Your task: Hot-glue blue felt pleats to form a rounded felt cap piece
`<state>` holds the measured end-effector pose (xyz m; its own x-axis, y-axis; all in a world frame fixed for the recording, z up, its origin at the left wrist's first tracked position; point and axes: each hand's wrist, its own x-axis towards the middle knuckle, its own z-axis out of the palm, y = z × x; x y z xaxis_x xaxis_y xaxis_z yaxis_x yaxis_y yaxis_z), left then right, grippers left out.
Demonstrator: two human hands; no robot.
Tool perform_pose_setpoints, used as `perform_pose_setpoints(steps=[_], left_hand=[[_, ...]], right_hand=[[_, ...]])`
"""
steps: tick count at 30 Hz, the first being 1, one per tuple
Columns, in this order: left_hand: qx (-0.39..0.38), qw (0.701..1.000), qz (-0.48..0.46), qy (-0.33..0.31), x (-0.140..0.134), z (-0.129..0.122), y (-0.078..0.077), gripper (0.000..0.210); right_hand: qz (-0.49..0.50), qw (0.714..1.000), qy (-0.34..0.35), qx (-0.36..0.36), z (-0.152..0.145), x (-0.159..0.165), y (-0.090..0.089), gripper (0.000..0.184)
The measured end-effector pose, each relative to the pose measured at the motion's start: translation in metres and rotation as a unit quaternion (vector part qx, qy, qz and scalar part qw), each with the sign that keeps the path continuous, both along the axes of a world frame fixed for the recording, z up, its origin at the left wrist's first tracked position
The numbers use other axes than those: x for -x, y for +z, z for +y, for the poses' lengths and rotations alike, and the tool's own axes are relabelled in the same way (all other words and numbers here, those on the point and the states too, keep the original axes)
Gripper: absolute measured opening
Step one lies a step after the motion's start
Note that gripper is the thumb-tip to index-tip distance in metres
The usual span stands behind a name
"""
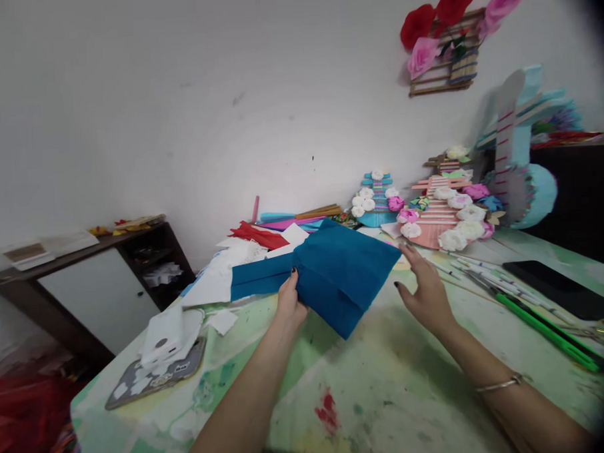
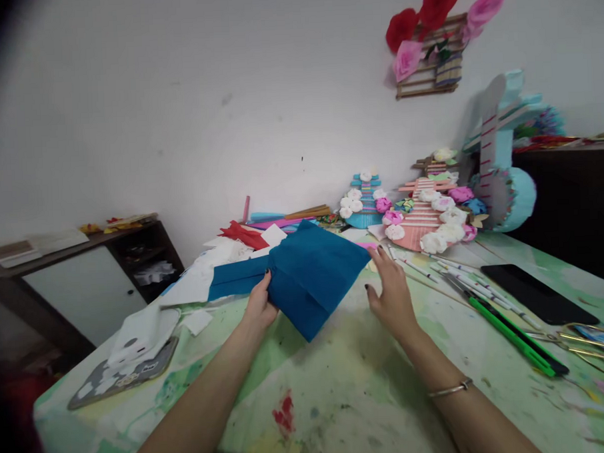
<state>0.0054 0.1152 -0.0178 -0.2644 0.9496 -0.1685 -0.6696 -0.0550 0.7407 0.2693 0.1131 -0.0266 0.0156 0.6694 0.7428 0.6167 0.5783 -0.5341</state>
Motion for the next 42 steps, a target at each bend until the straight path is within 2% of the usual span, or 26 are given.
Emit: perform_pose_setpoints(steps=[2, 4, 7, 11, 14, 16, 18, 21, 25, 29, 33, 35, 39, 41, 42], left_hand=[[0.021, 1.0, -0.008, 0.011, 0.002, 0.004, -0.004, 0.026], [0.033, 0.999, -0.011, 0.017, 0.003, 0.008, -0.007, 0.027], [0.031, 0.999, -0.005, 0.014, 0.001, 0.009, -0.009, 0.023], [0.014, 1.0, 0.011, 0.003, -0.008, 0.004, -0.01, 0.016], [0.005, 1.0, 0.021, -0.003, -0.014, 0.001, -0.013, 0.015], [0.003, 1.0, 0.027, -0.005, -0.017, 0.001, -0.015, 0.014], [0.008, 0.999, 0.033, -0.003, -0.019, 0.002, -0.017, 0.012], [0.016, 0.999, 0.047, 0.001, -0.02, 0.004, -0.02, 0.009], [0.031, 0.996, 0.085, -0.012, -0.021, 0.005, -0.023, 0.01], [0.049, 0.985, 0.151, -0.064, -0.02, 0.001, -0.022, 0.015], [0.074, 0.953, 0.264, -0.126, -0.015, 0.0, -0.022, 0.023], [0.084, 0.93, 0.34, -0.116, -0.011, 0.001, -0.022, 0.032], [0.057, 0.878, 0.474, -0.007, -0.005, 0.002, -0.017, 0.045], [-0.007, 0.844, 0.534, 0.052, -0.007, -0.004, -0.014, 0.042], [-0.065, 0.813, 0.574, 0.073, -0.009, -0.008, -0.012, 0.035]], right_hand=[[-0.176, 0.978, -0.006, -0.107, -0.012, 0.013, 0.005, 0.066], [-0.275, 0.949, 0.007, -0.152, -0.024, 0.028, 0.007, 0.065], [-0.343, 0.919, 0.043, -0.19, -0.036, 0.046, 0.004, 0.062], [-0.355, 0.904, 0.115, -0.208, -0.038, 0.057, -0.004, 0.045], [-0.32, 0.91, 0.184, -0.187, -0.034, 0.058, -0.008, 0.035], [-0.259, 0.928, 0.213, -0.162, -0.032, 0.058, -0.01, 0.032], [-0.182, 0.948, 0.231, -0.118, -0.029, 0.058, -0.012, 0.031], [-0.083, 0.961, 0.263, -0.037, -0.025, 0.057, -0.015, 0.027], [-0.011, 0.966, 0.259, 0.011, -0.016, 0.051, -0.021, 0.022], [0.046, 0.97, 0.234, 0.055, -0.006, 0.04, -0.026, 0.017], [0.082, 0.971, 0.204, 0.092, 0.003, 0.028, -0.03, 0.015], [0.089, 0.969, 0.202, 0.108, 0.006, 0.024, -0.03, 0.014], [0.086, 0.964, 0.212, 0.137, 0.005, 0.024, -0.029, 0.012], [0.076, 0.961, 0.22, 0.152, 0.003, 0.026, -0.027, 0.012], [0.07, 0.959, 0.225, 0.159, 0.002, 0.027, -0.025, 0.012]])
